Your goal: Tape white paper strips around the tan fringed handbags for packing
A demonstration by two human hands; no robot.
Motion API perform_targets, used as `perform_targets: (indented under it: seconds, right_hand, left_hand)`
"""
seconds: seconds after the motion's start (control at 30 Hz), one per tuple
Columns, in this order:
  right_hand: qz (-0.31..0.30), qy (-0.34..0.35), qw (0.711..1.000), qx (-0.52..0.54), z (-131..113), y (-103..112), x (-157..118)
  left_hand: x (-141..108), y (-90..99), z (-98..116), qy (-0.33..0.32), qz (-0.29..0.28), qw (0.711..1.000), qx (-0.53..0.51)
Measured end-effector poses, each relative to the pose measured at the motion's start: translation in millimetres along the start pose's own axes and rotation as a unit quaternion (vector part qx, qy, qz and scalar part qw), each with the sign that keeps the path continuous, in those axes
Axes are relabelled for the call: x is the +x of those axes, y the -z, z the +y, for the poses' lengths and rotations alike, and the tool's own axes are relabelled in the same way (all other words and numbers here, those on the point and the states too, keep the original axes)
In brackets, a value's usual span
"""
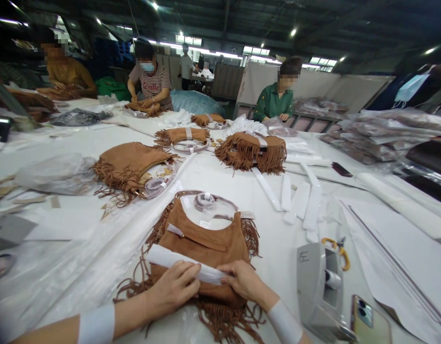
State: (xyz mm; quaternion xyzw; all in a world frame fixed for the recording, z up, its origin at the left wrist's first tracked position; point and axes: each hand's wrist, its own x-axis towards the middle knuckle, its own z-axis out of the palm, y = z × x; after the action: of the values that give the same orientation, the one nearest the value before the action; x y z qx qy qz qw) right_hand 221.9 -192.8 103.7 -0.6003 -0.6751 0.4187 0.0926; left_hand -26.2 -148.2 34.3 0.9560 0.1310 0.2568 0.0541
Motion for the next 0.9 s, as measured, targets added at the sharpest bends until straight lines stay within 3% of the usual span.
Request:
perform_targets:
  seconds: [0.07, 0.2, 0.27, 0.5, 0.6, 0.7, 0.77, 0.83, 0.9]
  right_hand:
    - [-0.005, 0.004, 1.0, -0.018, 3, -3, 0]
    - [0.035, 0.036, 0.995, -0.088, 8, -7, -1]
    - [0.068, 0.039, 0.99, -0.12, 8, -11, -4]
    - [0.22, 0.039, 0.953, -0.206, 19, -40, -11]
    - [0.263, 0.075, 0.931, -0.244, 20, -45, -10]
    - [0.315, 0.127, 0.895, -0.29, 4, -55, -20]
    - [0.278, 0.177, 0.89, -0.314, -13, -70, -29]
    - [0.202, 0.217, 0.897, -0.328, -25, -89, -40]
    - [0.151, 0.224, 0.901, -0.34, -26, -105, -50]
  left_hand:
    - [7, 1.3, -1, 0.016, -0.013, 1.0, 0.0]
    - [18, -4.7, -6, 0.069, -0.136, 0.988, -0.026]
    - [20, -9.9, -8, 0.099, -0.17, 0.98, -0.036]
    - [18, -25.7, -13, 0.168, -0.137, 0.974, -0.066]
    - [19, -27.2, -19, 0.16, -0.147, 0.973, -0.083]
    - [21, -25.2, -22, 0.158, -0.154, 0.972, -0.082]
    - [22, -22.9, -21, 0.157, -0.156, 0.972, -0.079]
    - [21, -20.9, -20, 0.157, -0.158, 0.972, -0.073]
    - [21, -19.6, -20, 0.153, -0.158, 0.973, -0.067]
